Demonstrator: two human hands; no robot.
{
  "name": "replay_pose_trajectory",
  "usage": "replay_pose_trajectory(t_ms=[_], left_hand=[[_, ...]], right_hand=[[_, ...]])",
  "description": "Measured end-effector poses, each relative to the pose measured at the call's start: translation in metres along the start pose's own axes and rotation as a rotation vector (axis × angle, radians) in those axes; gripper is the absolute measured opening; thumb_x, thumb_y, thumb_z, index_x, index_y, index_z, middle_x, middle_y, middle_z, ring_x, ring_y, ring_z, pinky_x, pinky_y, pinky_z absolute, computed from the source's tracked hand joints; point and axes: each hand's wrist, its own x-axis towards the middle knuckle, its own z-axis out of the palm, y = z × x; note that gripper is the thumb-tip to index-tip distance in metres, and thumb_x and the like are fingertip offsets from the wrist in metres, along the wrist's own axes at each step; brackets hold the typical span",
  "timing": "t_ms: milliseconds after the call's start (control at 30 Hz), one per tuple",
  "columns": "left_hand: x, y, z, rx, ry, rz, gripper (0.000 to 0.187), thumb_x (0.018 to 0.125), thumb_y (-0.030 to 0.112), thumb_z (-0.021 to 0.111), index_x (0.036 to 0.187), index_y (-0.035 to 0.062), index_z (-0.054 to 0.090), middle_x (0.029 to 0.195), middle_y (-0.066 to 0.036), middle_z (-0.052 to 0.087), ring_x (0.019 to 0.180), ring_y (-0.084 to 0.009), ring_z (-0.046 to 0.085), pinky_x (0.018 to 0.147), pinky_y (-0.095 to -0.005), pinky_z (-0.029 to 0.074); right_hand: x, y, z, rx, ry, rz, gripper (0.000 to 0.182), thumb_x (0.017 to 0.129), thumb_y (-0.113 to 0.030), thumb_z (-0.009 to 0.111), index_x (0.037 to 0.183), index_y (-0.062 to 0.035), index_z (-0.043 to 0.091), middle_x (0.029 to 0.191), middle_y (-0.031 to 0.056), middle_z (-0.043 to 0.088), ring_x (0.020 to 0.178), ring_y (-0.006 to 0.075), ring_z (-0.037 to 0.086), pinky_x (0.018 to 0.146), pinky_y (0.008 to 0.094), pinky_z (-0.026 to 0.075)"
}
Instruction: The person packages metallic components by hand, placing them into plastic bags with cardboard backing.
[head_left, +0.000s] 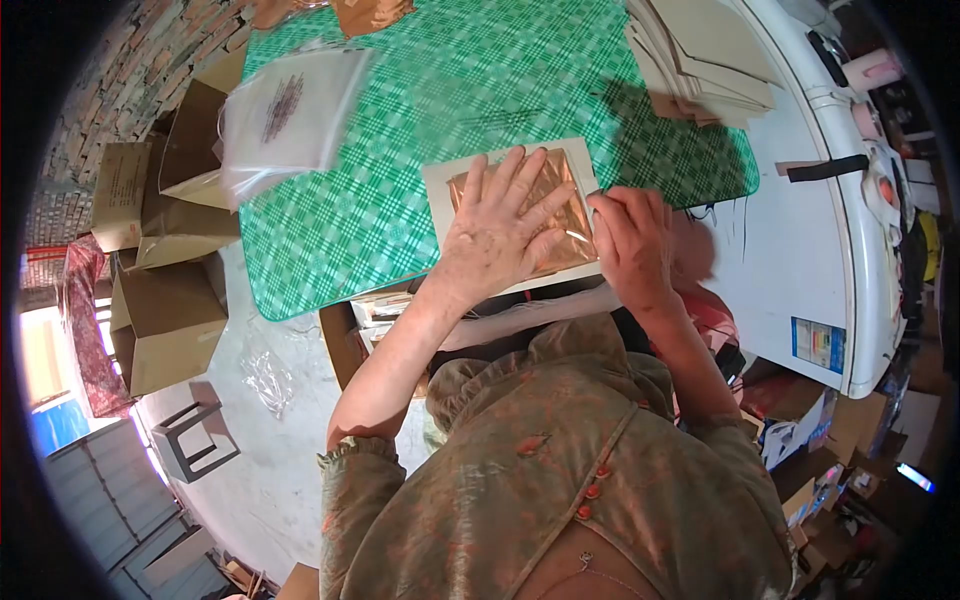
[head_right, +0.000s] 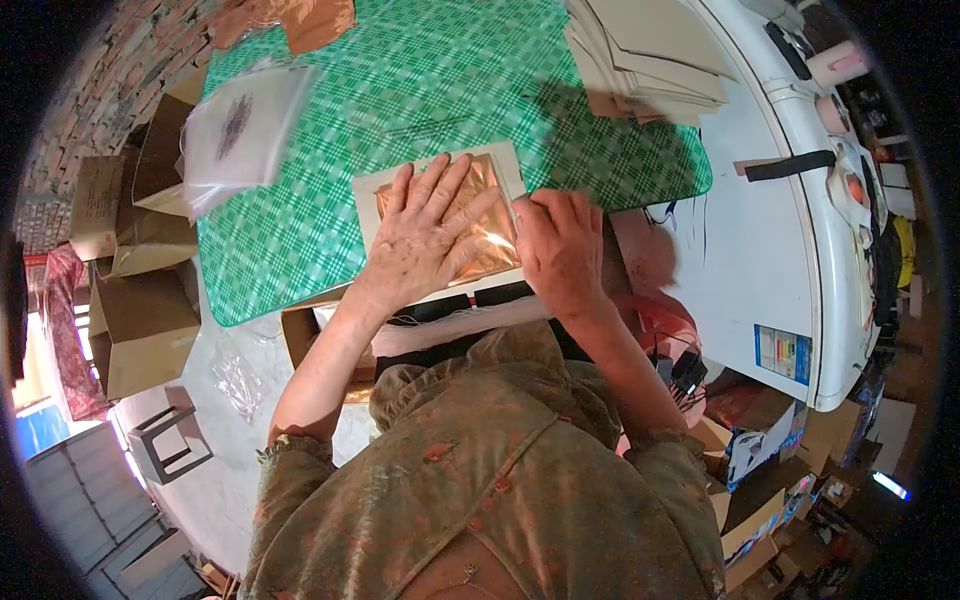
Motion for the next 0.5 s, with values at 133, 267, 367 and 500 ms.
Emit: replay_pose_trajectory(t_ms=[133, 267, 367, 500], left_hand=[[0.0, 0.0, -0.001, 0.005, -0.005, 0.002, 0.063, 0.107, 0.047, 0.059, 0.167, 0.0299, 0.047, 0.177, -0.014, 0.033, 0.164, -0.0357, 0.028, 0.135, -0.0589, 0.015], [-0.003, 0.002, -0.002, -0.009, -0.007, 0.005, 0.062, 0.108, 0.046, 0.059, 0.166, 0.0301, 0.048, 0.178, -0.014, 0.032, 0.165, -0.0355, 0.027, 0.135, -0.0593, 0.014], [-0.013, 0.01, -0.001, -0.051, -0.027, 0.017, 0.062, 0.108, 0.048, 0.058, 0.167, 0.0301, 0.047, 0.178, -0.014, 0.03, 0.165, -0.0352, 0.026, 0.135, -0.0595, 0.012], [-0.026, 0.027, -0.001, -0.106, -0.054, 0.028, 0.062, 0.109, 0.051, 0.056, 0.166, 0.0293, 0.049, 0.179, -0.014, 0.029, 0.166, -0.0349, 0.024, 0.135, -0.0593, 0.009]], right_hand=[[0.0, 0.006, -0.002, 0.014, 0.05, 0.012, 0.03, 0.092, -0.007, 0.074, 0.122, -0.0072, 0.07, 0.117, 0.0075, 0.064, 0.109, 0.0318, 0.061, 0.095, 0.0483, 0.048], [-0.017, 0.006, -0.013, 0.174, 0.008, 0.12, 0.031, 0.095, -0.005, 0.072, 0.126, -0.0043, 0.067, 0.111, 0.0109, 0.065, 0.104, 0.0353, 0.063, 0.091, 0.0491, 0.052], [-0.047, 0.003, -0.015, 0.425, -0.057, 0.355, 0.027, 0.101, -0.005, 0.069, 0.127, -0.0016, 0.064, 0.109, 0.0127, 0.067, 0.102, 0.0303, 0.065, 0.089, 0.0454, 0.054], [-0.071, -0.005, -0.012, 0.861, -0.153, 0.758, 0.024, 0.112, -0.017, 0.061, 0.127, 0.0011, 0.063, 0.108, 0.0082, 0.07, 0.105, 0.0133, 0.064, 0.09, 0.0321, 0.052]])
